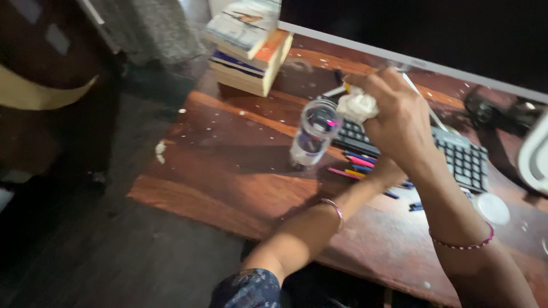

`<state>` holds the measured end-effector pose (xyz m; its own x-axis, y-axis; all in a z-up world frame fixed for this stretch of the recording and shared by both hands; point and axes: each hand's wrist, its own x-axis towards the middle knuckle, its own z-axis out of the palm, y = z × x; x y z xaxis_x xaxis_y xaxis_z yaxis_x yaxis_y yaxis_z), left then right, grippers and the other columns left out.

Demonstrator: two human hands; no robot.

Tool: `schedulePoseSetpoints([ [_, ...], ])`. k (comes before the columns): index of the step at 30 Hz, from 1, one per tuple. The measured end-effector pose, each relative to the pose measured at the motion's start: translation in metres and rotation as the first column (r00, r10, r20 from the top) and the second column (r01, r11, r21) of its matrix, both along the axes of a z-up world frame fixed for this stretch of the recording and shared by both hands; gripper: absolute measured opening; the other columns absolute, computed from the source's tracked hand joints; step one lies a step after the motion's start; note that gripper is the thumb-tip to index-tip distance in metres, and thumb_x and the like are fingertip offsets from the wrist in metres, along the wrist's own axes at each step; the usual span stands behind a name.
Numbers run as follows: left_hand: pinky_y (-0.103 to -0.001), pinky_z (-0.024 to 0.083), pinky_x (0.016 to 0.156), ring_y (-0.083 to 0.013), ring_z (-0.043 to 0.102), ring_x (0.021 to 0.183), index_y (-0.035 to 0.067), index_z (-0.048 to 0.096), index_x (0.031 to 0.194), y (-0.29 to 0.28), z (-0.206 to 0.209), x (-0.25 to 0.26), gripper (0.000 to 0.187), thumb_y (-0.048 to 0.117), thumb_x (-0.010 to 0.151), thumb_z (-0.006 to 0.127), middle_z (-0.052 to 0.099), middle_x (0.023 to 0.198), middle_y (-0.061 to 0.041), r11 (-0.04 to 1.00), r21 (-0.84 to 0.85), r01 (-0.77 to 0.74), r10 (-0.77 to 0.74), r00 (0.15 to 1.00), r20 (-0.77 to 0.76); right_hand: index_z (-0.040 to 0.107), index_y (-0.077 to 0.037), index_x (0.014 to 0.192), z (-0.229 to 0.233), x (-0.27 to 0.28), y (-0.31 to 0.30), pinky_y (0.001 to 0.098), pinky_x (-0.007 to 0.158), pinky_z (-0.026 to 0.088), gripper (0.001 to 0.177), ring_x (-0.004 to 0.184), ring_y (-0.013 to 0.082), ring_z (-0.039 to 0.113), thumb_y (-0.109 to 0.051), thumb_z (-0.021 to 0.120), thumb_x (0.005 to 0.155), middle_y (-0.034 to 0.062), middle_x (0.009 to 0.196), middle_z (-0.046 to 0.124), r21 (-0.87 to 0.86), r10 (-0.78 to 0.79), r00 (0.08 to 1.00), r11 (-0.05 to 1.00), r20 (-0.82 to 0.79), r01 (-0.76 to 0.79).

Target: The person wipes a wooden desk with a cloth, then removes pens from a clear plastic cup and wipes each pen individually with the cloth. The pens are placed back into the cup after cleaning.

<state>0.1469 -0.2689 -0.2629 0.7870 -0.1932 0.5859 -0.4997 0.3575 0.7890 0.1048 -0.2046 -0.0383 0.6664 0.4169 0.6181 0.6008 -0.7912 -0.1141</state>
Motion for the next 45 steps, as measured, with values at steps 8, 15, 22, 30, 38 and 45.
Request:
schedulePoseSetpoints([
  [8,-0.027,0.042,0.059,-0.0041,0.051,0.066,0.004,0.066,0.084,0.036,0.019,0.014,0.032,0.03,0.1,0.066,0.061,0.071,0.0,1.0,-0.008,-0.003,0.0,0.955,-0.296,0.073,-0.009,0.124,-0.026,-0.024,-0.113,0.0412,0.078,0.054,0.041,0.09,0.0339,0.069,0.004,0.07,0.085,0.0155,0.105,0.066,0.098,-0.239,0.97,0.966,-0.031,0.241],
  [15,-0.036,0.044,0.055,-0.0213,0.06,0.055,0.005,0.061,0.079,0.049,0.051,-0.009,0.036,0.035,0.099,0.066,0.06,0.06,-0.009,0.929,0.356,-0.098,0.124,0.991,-0.05,0.075,-0.014,0.118,-0.085,-0.079,-0.203,0.0426,0.078,0.054,0.047,0.09,0.0371,0.068,0.008,0.068,0.077,0.0169,0.103,0.067,0.008,-0.512,0.826,0.849,-0.237,0.528],
  [22,-0.045,0.055,0.058,-0.0334,0.071,0.071,0.008,0.069,0.078,0.032,0.044,-0.052,0.028,0.034,0.09,0.074,0.068,0.08,-0.013,0.746,0.639,-0.19,-0.114,0.908,0.403,0.074,-0.012,0.117,-0.125,-0.134,-0.218,0.0411,0.083,0.054,0.04,0.098,0.0363,0.069,0.003,0.073,0.08,0.0151,0.11,0.07,0.138,-0.5,0.849,0.841,-0.173,0.523],
  [30,-0.047,0.057,0.061,-0.0362,0.072,0.073,-0.001,0.068,0.093,0.009,0.024,-0.079,0.031,0.027,0.084,0.077,0.067,0.096,-0.022,0.572,0.799,-0.184,-0.159,0.931,0.329,0.071,-0.003,0.12,-0.155,-0.159,-0.209,0.0368,0.089,0.056,0.03,0.102,0.03,0.072,0.006,0.066,0.092,0.0168,0.11,0.071,0.373,-0.545,0.83,0.75,-0.118,0.546],
  [38,-0.049,0.057,0.066,-0.0394,0.071,0.077,-0.004,0.063,0.094,0.01,0.025,-0.073,0.034,0.029,0.088,0.071,0.069,0.091,-0.024,0.568,0.81,-0.146,-0.098,0.965,0.242,0.07,0.0,0.124,-0.177,-0.155,-0.216,0.0357,0.091,0.055,0.028,0.105,0.0277,0.07,0.005,0.069,0.096,0.0157,0.114,0.071,0.542,-0.524,0.848,0.691,-0.081,0.478],
  [45,-0.049,0.055,0.064,-0.0373,0.071,0.084,0.003,0.062,0.102,0.022,0.041,-0.068,0.019,0.022,0.102,0.057,0.069,0.093,-0.018,0.789,0.579,-0.208,-0.128,0.865,0.485,0.059,0.0,0.135,-0.156,-0.135,-0.22,0.0309,0.084,0.056,0.033,0.097,0.0175,0.068,-0.009,0.057,0.103,0.0084,0.11,0.069,0.918,-0.153,0.914,0.07,-0.377,0.39],
])
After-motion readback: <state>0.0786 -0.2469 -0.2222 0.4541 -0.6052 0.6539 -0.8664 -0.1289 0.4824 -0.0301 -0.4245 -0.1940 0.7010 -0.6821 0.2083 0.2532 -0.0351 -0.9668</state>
